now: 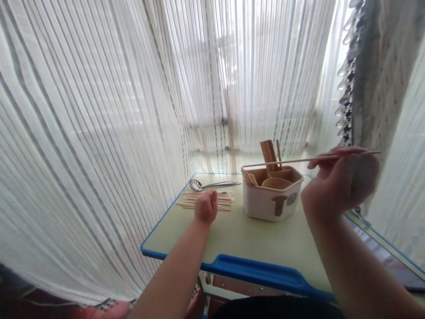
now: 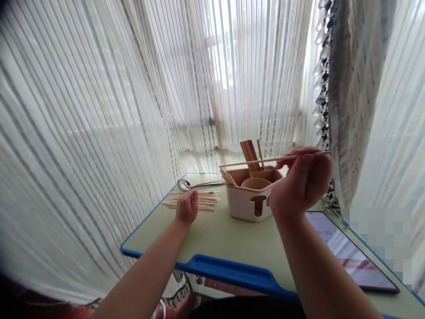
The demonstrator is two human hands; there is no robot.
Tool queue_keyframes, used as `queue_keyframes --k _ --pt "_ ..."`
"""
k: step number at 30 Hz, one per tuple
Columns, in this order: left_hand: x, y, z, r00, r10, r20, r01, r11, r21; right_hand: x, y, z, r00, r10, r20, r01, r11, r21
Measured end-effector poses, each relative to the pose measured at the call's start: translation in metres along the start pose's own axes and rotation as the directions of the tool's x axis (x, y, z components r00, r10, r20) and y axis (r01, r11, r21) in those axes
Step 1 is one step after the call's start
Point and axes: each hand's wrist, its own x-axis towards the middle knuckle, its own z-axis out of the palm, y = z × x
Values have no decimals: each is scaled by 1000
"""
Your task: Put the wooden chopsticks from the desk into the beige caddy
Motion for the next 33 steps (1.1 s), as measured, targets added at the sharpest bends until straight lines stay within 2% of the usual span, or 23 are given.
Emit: queue_keyframes --k 1,3,5,8,9,11,13,16,19,22,25,28,31,33 --pt "-1 0 2 1000 4 10 -4 1000 -6 4 3 -2 996 0 -84 2 1000 20" --pt "0 3 4 1000 10 8 -10 1000 -20 8 8 -2 961 6 -277 18 996 83" --pt "10 12 3 1000 29 -5 -29 998 -52 8 12 0 955 -12 -297 37 996 80" --pt "43 38 -2 992 116 -41 -120 982 -145 3 15 1 985 -82 -154 71 995 -74" --pt "57 48 -5 987 138 -85 -151 972 -180 1 16 2 990 -94 -104 80 989 -128" --pt "82 67 -8 962 125 -241 -184 953 -240 -3 20 2 993 -118 -15 112 972 -205" --pt "96 80 -7 929 111 -353 -216 937 -274 -6 26 4 989 -128 76 143 959 -245" --pt "92 80 5 884 32 -467 -186 939 -288 -11 36 10 974 -46 220 98 968 -232" --pt "72 67 20 896 -23 -443 -121 948 -294 -17 44 16 957 9 289 60 972 -229" --pt "56 58 28 931 76 -357 -178 948 -263 -22 48 20 952 8 307 73 966 -250" --pt "53 58 26 928 200 -314 -262 950 -169 -25 51 19 945 44 324 40 968 -247" --pt "55 61 21 908 270 -320 -315 944 -97 -28 46 16 959 52 279 9 977 -213" --pt "55 64 19 903 240 -356 -289 953 -90 -27 29 12 995 -27 92 30 999 -37" --pt "55 65 19 907 187 -378 -244 964 -109 -24 14 12 998 -35 -51 41 992 120"
